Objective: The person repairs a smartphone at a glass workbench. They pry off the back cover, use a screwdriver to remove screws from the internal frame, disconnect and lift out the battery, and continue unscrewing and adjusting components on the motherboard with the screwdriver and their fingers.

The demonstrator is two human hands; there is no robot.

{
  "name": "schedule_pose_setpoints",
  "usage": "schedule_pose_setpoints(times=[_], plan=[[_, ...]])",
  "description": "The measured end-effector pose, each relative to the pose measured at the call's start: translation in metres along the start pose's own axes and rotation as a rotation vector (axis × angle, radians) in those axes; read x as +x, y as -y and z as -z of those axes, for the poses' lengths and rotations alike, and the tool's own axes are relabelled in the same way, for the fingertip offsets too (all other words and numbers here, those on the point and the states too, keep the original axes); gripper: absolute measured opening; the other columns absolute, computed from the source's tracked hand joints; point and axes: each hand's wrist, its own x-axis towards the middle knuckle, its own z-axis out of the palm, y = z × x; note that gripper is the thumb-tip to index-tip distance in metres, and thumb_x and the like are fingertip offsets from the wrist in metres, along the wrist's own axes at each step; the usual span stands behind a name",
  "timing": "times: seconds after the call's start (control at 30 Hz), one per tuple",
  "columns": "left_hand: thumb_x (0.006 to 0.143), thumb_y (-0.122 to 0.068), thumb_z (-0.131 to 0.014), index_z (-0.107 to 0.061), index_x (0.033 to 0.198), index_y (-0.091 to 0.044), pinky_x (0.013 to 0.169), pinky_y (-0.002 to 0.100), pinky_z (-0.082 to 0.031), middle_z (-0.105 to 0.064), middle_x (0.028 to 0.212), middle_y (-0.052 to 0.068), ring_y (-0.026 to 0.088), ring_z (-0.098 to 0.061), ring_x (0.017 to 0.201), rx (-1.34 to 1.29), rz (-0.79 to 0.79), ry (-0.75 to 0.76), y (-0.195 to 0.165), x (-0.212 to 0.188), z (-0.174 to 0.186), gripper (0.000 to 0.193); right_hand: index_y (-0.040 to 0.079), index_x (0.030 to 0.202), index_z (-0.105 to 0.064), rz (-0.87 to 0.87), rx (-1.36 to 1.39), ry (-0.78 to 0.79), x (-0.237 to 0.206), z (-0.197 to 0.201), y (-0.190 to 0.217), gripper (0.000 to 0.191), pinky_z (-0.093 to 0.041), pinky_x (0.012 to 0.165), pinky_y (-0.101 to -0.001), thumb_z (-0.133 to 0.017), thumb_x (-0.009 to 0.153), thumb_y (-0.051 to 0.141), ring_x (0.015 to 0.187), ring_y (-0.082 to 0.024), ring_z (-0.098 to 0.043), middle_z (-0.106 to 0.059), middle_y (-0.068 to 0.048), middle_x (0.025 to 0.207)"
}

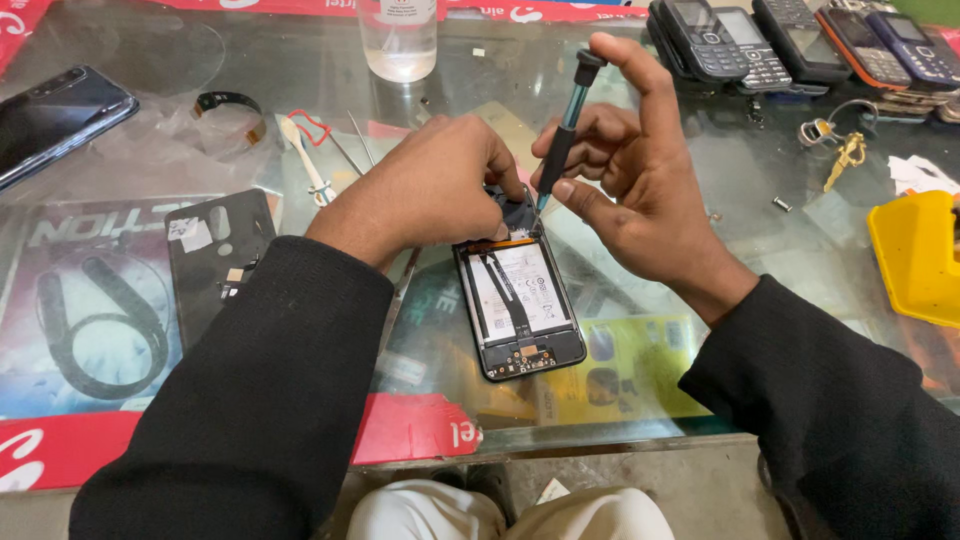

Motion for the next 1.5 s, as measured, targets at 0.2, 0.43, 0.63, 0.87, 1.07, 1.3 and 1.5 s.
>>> schedule_pose_setpoints(times=[0.2,0.43,0.63,0.87,1.07,1.3,1.5], plan=[[0.059,-0.010,-0.085,-0.082,0.100,-0.010,0.078,0.037,-0.059,-0.079,0.094,0.014,0.027,-0.077,0.085,-0.001,0.005,-0.002,0.000,0.000,0.000,0.041,0.024,0.163,-0.012,-0.010,0.017,0.007,0.003,-0.002,0.005,0.084,-0.060,0.103,-0.0319,-0.064,0.109,-0.012,0.112,-0.015,-0.068,-0.063,-0.012,0.126],[0.058,-0.013,-0.088,-0.081,0.100,-0.009,0.079,0.037,-0.058,-0.078,0.095,0.014,0.027,-0.076,0.087,0.006,0.000,-0.006,0.000,0.000,0.001,0.042,0.025,0.160,-0.018,-0.009,-0.071,-0.013,0.008,-0.007,0.020,0.087,-0.058,0.099,-0.0340,-0.073,0.101,-0.007,0.109,-0.017,-0.065,-0.059,-0.012,0.119],[0.057,-0.012,-0.088,-0.082,0.100,-0.010,0.078,0.037,-0.058,-0.078,0.093,0.014,0.026,-0.077,0.085,0.005,0.025,0.005,-0.001,0.001,0.001,0.043,0.023,0.158,-0.013,-0.115,0.082,-0.019,0.012,-0.006,0.022,0.081,-0.059,0.105,-0.0347,-0.065,0.101,-0.003,0.114,-0.017,-0.070,-0.063,-0.010,0.124],[0.057,-0.011,-0.086,-0.081,0.098,-0.008,0.076,0.037,-0.059,-0.078,0.090,0.014,0.027,-0.077,0.082,-0.022,-0.016,-0.012,-0.001,-0.001,0.002,0.041,0.024,0.162,-0.015,-0.016,-0.015,-0.006,0.005,-0.006,0.011,0.087,-0.060,0.100,-0.0330,-0.073,0.106,-0.010,0.109,-0.016,-0.066,-0.063,-0.012,0.122],[0.057,-0.010,-0.086,-0.081,0.099,-0.009,0.075,0.037,-0.058,-0.078,0.090,0.014,0.027,-0.077,0.082,-0.017,-0.002,-0.012,0.000,0.000,0.001,0.042,0.022,0.159,-0.011,-0.056,0.014,-0.053,0.004,-0.001,0.006,0.087,-0.061,0.105,-0.0360,-0.065,0.101,-0.012,0.116,-0.017,-0.068,-0.063,-0.012,0.125],[0.060,-0.013,-0.083,-0.082,0.098,-0.010,0.076,0.037,-0.058,-0.078,0.091,0.014,0.029,-0.076,0.083,0.005,-0.072,-0.029,0.004,0.001,0.000,0.038,0.024,0.161,-0.013,-0.008,0.016,-0.009,0.000,-0.002,0.002,0.084,-0.059,0.102,-0.0334,-0.069,0.108,-0.011,0.112,-0.016,-0.069,-0.064,-0.013,0.124],[0.060,-0.021,-0.083,-0.083,0.099,-0.013,0.080,0.038,-0.057,-0.078,0.092,0.015,0.030,-0.075,0.086,0.043,-0.150,-0.036,0.007,-0.004,0.005,0.039,0.024,0.161,-0.013,0.004,0.037,-0.006,0.001,0.000,0.002,0.084,-0.058,0.101,-0.0328,-0.069,0.109,-0.011,0.110,-0.015,-0.067,-0.064,-0.012,0.123]])
